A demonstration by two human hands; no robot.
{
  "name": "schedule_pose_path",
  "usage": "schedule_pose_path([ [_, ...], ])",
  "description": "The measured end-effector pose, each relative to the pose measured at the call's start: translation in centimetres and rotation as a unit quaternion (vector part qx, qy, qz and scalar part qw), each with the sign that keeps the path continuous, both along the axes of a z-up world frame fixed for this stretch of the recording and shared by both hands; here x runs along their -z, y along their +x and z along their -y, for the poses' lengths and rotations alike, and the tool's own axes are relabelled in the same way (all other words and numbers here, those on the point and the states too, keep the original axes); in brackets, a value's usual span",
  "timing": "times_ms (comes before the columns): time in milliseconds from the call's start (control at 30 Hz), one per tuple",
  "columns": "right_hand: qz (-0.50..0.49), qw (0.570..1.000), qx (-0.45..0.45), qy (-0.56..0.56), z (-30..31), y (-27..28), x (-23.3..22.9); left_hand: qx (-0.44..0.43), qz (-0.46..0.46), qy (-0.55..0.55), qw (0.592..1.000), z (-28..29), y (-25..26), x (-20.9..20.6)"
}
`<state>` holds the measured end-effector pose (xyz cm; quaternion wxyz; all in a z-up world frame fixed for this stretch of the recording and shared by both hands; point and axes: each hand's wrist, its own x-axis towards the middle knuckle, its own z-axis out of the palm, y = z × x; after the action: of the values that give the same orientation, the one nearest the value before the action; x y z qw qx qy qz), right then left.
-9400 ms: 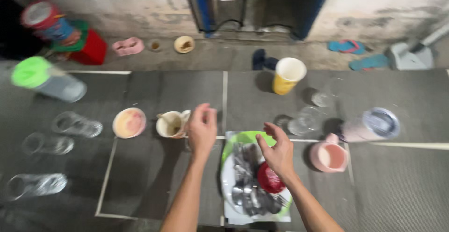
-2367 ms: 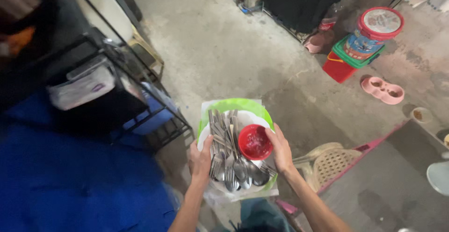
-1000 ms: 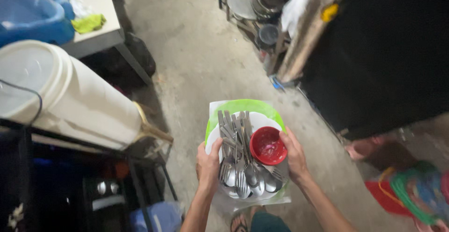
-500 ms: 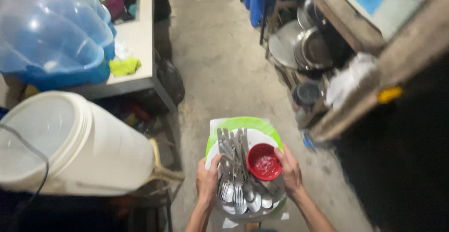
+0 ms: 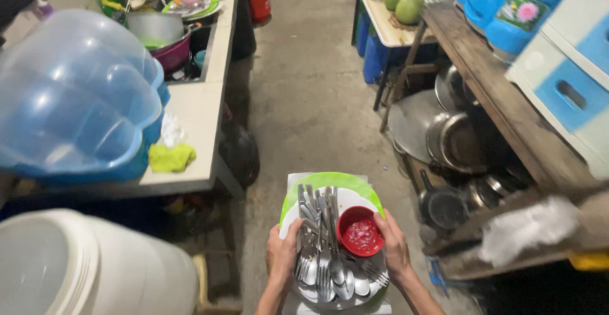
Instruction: The person gathers used plates, bowls, and cutlery from a dining table, stacks them onto a green tray, and carries the tray to a kitchen counter. The person handles white plates, red bowls, spoons, forks, and a glass, then places the tray on the counter near a sink.
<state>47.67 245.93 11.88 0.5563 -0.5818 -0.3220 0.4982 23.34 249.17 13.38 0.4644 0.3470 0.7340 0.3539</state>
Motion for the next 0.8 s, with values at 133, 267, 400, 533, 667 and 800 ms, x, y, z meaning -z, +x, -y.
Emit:
schedule_pose_path([
  [133, -0.015, 1.000, 0.005, -0.001, -8.6, 0.5, 1.0, 0.024, -0.051, -0.032, 0.998, -9.0, 0.2, 1.4],
  [267, -0.027, 1.000, -0.010, 0.010, -17.6, 0.2, 1.5, 0.024, -0.053, -0.018, 0.998, -18.1, -0.2, 2.8],
  [400, -0.053, 0.999, 0.001, 0.006, -27.0, -0.2, 1.1, 0.024, -0.073, -0.032, 0.997, -27.6, -0.6, 2.1],
  [533, -0.071, 0.997, -0.005, -0.005, -34.3, 0.1, 0.5, 0.004, -0.064, 0.010, 0.998, -35.1, -0.1, 1.7],
  [667, -0.065, 0.998, -0.003, -0.016, -41.5, 1.8, 0.7, -0.002, -0.068, 0.003, 0.998, -41.2, 1.2, 2.5],
  [800, -0.025, 0.999, -0.029, 0.009, -49.3, 4.5, 1.1, -0.024, -0.067, 0.018, 0.997, -48.0, 3.5, 3.4],
])
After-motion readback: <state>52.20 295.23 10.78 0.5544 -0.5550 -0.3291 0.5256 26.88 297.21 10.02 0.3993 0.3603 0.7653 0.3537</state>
